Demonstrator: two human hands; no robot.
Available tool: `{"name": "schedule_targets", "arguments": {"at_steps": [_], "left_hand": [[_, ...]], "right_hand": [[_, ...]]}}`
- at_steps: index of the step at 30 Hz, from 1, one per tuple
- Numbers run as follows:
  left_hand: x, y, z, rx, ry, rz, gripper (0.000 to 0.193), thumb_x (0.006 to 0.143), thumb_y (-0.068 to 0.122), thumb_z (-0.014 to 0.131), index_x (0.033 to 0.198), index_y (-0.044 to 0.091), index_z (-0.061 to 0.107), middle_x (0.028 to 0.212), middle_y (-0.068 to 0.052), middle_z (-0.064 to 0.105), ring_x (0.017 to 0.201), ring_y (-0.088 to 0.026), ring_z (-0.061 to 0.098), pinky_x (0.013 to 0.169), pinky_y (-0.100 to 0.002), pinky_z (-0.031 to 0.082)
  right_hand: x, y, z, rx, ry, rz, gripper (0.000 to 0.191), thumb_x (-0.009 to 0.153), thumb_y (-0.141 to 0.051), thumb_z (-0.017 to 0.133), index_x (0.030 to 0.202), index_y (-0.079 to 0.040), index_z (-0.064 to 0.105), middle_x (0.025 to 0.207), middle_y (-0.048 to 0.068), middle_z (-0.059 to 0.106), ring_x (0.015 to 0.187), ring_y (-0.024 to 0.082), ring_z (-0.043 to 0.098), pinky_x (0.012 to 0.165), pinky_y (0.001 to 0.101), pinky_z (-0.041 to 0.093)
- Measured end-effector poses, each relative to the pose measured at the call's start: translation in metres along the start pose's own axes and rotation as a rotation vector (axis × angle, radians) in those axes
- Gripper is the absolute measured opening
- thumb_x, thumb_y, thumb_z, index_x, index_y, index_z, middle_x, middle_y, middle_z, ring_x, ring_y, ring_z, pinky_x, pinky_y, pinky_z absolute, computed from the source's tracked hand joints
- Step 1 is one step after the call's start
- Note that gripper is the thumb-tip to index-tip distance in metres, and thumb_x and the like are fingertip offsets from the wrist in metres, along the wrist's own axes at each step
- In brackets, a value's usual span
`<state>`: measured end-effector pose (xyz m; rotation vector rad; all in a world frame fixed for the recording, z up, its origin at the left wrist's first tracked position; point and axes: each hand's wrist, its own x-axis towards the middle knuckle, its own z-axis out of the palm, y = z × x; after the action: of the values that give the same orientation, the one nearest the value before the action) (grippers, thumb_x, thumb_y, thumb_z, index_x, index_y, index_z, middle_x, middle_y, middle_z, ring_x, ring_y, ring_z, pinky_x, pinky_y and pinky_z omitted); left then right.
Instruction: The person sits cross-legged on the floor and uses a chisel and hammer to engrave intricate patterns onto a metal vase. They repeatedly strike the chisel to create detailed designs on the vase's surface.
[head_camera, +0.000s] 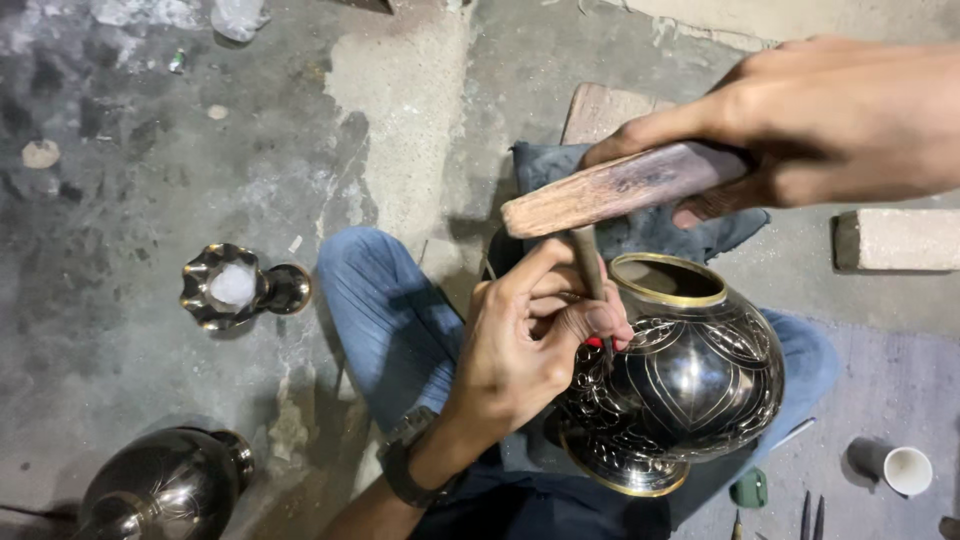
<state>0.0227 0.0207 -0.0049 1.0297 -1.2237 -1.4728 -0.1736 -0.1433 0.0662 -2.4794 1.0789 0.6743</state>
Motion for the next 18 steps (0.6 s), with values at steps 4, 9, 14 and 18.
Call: {"name": "schedule_targets", "arguments": {"at_steps": [4,9,14,18], "left_hand": [[-0.010,0.000,0.005,0.003,0.084,0.008,0.009,0.099,0.001,0.065,0.103,-0.002,0.057,0.088,-0.013,0.075,0.079,-0.017,0.075,0.075,-0.029,0.064],[-0.021,0.000,0.003,0.064,0.163,0.050,0.014,0.099,0.007,0.068,0.103,-0.002,0.058,0.089,-0.011,0.076,0.082,-0.016,0.077,0.077,-0.027,0.064],[-0.028,-0.004,0.006,-0.095,0.201,0.009,0.023,0.098,0.015,0.070,0.102,-0.003,0.055,0.089,-0.014,0.075,0.081,-0.018,0.076,0.078,-0.027,0.065],[-0.033,-0.007,0.009,-0.021,0.248,0.013,0.024,0.095,0.014,0.072,0.103,-0.002,0.057,0.093,-0.015,0.076,0.087,-0.018,0.077,0.080,-0.026,0.063]], "right_hand": [[0.010,-0.006,-0.011,0.148,0.120,-0.296,0.050,0.090,-0.031,0.070,0.136,-0.022,0.053,0.081,0.002,0.066,0.068,0.015,0.063,0.063,0.0338,0.053],[0.005,-0.056,-0.042,-0.025,0.035,-0.071,0.054,0.090,-0.034,0.068,0.141,-0.024,0.052,0.080,0.006,0.061,0.064,0.021,0.060,0.063,0.0395,0.054],[-0.013,-0.088,-0.066,-0.358,-0.058,0.015,0.053,0.100,-0.042,0.059,0.149,-0.033,0.042,0.073,0.001,0.067,0.064,0.015,0.063,0.065,0.0354,0.053],[-0.013,-0.080,-0.063,-0.485,-0.198,0.030,0.044,0.105,-0.029,0.053,0.147,-0.034,0.044,0.077,0.000,0.065,0.066,0.018,0.066,0.063,0.0336,0.054]]}}
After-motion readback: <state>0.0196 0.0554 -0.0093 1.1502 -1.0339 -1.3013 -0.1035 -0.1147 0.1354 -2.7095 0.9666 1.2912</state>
